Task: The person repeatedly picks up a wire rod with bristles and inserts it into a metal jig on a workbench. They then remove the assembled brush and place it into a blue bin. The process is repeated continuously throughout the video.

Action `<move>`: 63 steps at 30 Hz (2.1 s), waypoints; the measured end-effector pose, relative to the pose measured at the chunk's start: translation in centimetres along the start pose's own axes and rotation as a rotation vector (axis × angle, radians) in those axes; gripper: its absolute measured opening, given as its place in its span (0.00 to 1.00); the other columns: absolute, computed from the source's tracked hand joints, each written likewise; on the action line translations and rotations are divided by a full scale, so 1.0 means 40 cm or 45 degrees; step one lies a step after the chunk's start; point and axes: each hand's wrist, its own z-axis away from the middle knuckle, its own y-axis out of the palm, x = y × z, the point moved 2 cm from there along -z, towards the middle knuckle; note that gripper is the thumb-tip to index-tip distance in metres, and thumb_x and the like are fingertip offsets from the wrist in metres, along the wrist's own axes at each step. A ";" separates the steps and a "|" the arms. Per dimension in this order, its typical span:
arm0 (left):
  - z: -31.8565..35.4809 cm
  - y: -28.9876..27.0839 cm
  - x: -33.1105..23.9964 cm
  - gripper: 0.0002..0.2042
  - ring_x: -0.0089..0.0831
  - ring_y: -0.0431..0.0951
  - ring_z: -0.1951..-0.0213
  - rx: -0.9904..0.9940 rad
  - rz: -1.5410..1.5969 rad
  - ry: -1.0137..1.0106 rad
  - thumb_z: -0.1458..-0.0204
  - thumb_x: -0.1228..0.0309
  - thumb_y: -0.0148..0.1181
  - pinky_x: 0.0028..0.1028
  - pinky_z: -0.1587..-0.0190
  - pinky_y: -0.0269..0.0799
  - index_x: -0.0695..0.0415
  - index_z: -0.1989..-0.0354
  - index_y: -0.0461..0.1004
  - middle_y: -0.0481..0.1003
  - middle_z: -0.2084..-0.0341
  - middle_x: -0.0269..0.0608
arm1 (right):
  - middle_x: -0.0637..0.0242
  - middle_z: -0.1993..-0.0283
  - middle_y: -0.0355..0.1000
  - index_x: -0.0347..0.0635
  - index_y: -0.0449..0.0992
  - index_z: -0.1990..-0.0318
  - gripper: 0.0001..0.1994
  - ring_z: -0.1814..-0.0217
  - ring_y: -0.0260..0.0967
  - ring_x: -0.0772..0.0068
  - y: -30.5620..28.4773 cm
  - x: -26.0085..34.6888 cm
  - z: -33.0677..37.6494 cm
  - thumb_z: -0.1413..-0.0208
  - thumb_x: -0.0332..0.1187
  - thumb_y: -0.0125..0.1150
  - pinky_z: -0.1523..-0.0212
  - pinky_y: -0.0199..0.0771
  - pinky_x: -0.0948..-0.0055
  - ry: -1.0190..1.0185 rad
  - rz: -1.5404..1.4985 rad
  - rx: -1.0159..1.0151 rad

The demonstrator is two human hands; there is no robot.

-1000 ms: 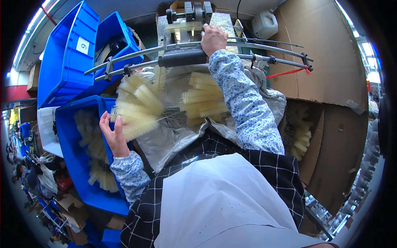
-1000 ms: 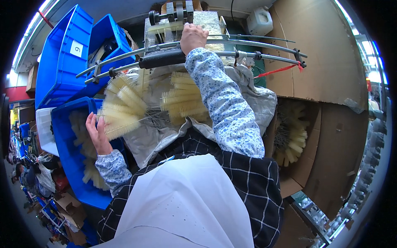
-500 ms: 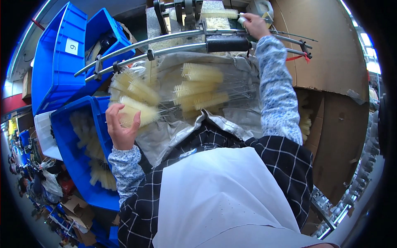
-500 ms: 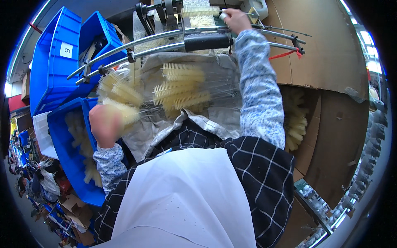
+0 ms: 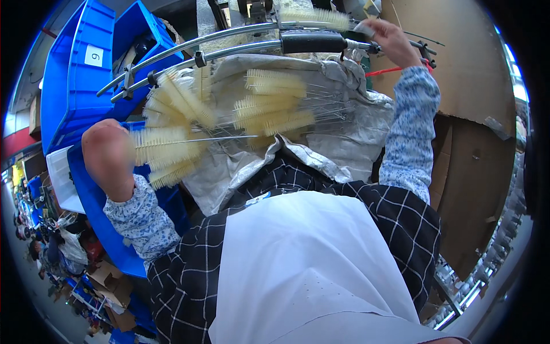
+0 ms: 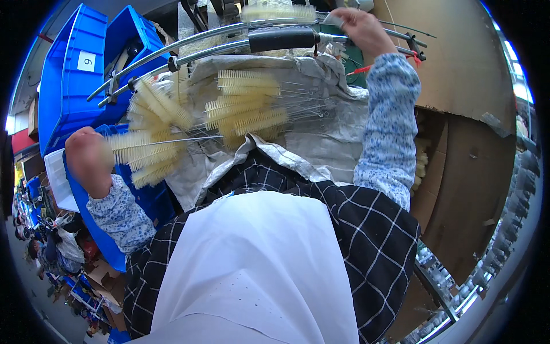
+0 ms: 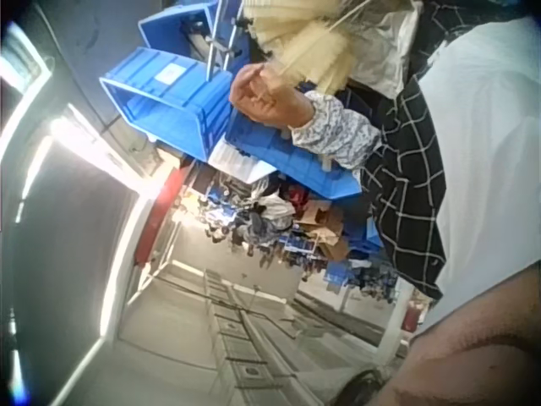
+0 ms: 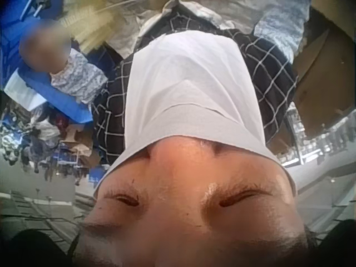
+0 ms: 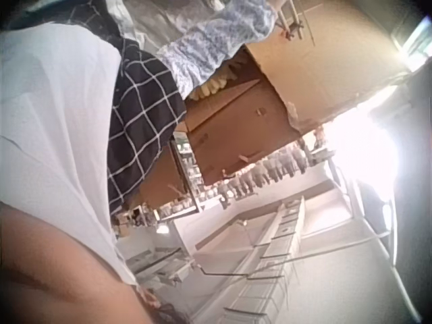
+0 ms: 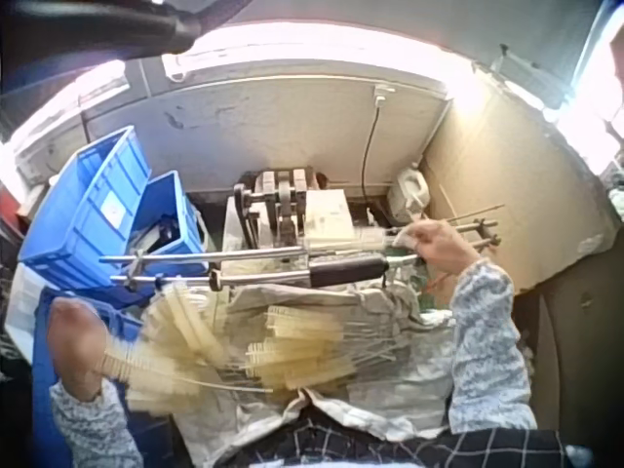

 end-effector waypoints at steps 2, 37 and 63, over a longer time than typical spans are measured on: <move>-0.008 0.055 0.011 0.08 0.24 0.66 0.67 0.034 -0.019 0.005 0.58 0.80 0.49 0.21 0.63 0.62 0.62 0.67 0.64 0.67 0.70 0.42 | 0.63 0.61 0.70 0.43 0.70 0.54 0.16 0.61 0.67 0.68 0.026 0.088 0.090 0.48 0.38 0.52 0.59 0.68 0.70 0.126 -0.144 0.291; 0.111 0.375 0.079 0.07 0.23 0.68 0.68 0.180 0.164 -0.119 0.57 0.82 0.50 0.21 0.62 0.63 0.61 0.68 0.65 0.69 0.72 0.38 | 0.58 0.61 0.68 0.40 0.63 0.53 0.19 0.57 0.64 0.57 0.106 0.316 0.353 0.51 0.39 0.54 0.55 0.64 0.66 -0.330 -0.133 0.238; 0.146 0.558 0.246 0.24 0.41 0.68 0.59 1.264 -1.279 0.038 0.53 0.48 0.46 0.39 0.50 0.55 0.49 0.51 0.64 0.70 0.64 0.44 | 0.71 0.67 0.68 0.59 0.70 0.56 0.13 0.61 0.64 0.68 0.241 0.121 -0.162 0.51 0.36 0.49 0.59 0.60 0.66 -0.036 0.762 -0.454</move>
